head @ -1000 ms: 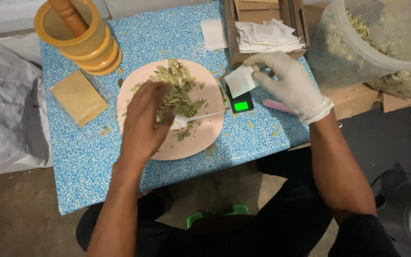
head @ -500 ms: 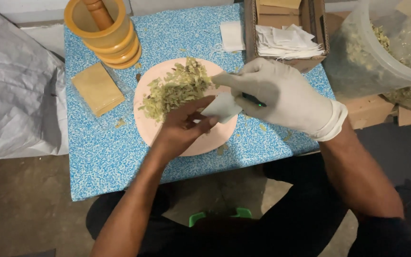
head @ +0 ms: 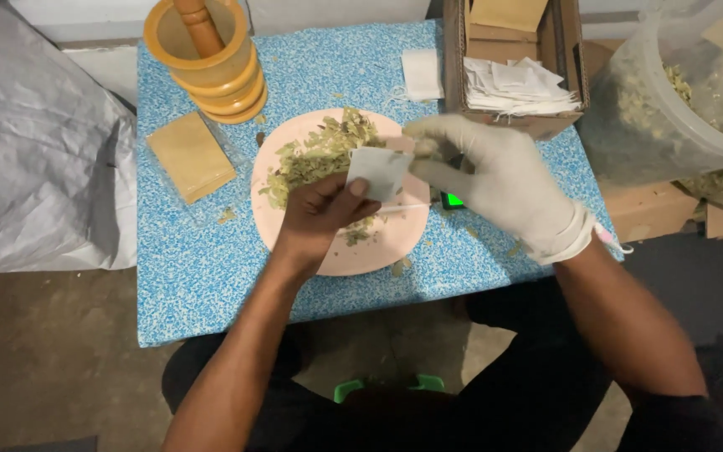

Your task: Packaging dried tea leaves into small paper filters and sealing them using a hair straightener as a heat sealer.

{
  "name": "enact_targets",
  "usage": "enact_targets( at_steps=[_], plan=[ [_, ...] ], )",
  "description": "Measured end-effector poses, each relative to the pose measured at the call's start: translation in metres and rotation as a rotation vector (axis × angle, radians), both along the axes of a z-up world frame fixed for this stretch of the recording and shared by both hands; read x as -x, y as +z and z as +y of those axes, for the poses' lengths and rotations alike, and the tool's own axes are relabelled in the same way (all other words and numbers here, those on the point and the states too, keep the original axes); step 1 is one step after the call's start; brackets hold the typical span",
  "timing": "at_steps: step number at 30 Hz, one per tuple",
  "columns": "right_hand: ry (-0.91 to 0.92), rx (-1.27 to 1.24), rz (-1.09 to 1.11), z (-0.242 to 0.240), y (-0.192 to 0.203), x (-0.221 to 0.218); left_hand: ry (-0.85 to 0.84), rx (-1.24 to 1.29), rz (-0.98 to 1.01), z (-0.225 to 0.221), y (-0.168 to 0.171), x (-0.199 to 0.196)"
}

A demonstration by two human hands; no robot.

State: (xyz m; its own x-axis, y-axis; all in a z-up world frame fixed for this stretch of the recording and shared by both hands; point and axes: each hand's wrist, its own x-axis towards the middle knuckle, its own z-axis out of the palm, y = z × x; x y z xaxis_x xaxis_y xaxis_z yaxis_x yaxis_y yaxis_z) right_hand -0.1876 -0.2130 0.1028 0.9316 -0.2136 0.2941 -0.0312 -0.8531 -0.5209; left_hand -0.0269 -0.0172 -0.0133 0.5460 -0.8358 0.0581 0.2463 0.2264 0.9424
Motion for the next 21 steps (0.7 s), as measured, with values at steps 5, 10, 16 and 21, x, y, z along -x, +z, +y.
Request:
enact_targets(
  at_steps=[5,10,16,21],
  plan=[
    [-0.024,-0.145,-0.036,0.011,-0.006,-0.005,-0.016,0.039,0.026,0.000,0.001,0.000],
    [-0.112,-0.377,-0.009,0.018,0.005,-0.011,0.012,0.040,-0.005,0.002,0.006,-0.001],
    [-0.165,-0.453,-0.113,0.032,0.007,-0.029,0.058,0.104,0.042,-0.001,-0.004,0.000],
    [-0.165,-0.462,-0.153,0.033,0.010,-0.030,0.062,0.083,-0.026,-0.004,-0.042,-0.012]
  ],
)
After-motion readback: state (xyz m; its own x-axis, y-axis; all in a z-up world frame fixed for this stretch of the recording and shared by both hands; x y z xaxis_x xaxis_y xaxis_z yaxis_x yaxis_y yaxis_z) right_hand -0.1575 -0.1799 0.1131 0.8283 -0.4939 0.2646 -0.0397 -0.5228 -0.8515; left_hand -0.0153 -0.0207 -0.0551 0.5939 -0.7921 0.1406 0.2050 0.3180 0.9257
